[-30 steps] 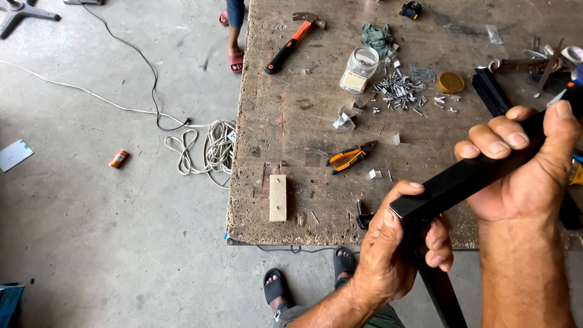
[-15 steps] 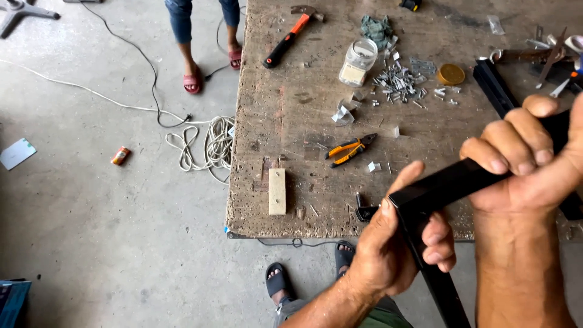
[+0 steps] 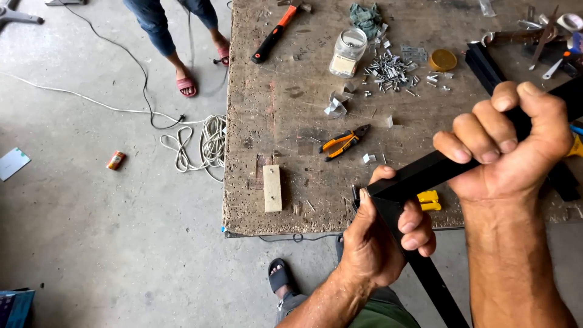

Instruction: Assembling a metal frame by riveting the corners together and measuring the dimensions on a workbench

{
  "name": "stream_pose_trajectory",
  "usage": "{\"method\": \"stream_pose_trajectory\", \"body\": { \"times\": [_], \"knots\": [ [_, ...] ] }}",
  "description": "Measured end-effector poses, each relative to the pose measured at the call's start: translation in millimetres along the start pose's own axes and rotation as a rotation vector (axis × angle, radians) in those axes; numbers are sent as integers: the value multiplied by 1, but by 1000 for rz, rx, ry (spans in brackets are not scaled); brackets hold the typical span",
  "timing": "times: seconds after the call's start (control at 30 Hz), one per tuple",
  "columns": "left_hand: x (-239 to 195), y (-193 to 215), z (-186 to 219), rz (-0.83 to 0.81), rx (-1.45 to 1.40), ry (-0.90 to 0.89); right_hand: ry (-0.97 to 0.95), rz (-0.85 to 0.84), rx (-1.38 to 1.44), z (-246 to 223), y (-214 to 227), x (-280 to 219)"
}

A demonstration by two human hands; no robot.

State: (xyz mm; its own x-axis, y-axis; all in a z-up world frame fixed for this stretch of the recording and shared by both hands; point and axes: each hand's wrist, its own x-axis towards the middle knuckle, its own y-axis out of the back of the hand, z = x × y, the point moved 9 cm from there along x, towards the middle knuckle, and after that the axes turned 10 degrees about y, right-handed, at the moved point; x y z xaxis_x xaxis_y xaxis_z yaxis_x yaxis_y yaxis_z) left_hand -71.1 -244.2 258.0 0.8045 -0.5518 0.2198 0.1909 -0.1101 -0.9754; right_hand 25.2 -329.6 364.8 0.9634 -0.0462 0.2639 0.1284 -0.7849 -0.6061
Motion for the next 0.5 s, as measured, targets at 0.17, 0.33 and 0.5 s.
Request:
{"method": "stream_pose_trajectory", "body": {
  "times": [0.17,0.33,0.5],
  "knots": [
    [5,11,7,-12,-28,22,-7,60,-5,8,7,4],
    [10,24,20,47,-144,9,15,287,-86,16,26,3],
    [7,27,29,152,25,14,-21,304,-38,30,37,7]
  ]
}}
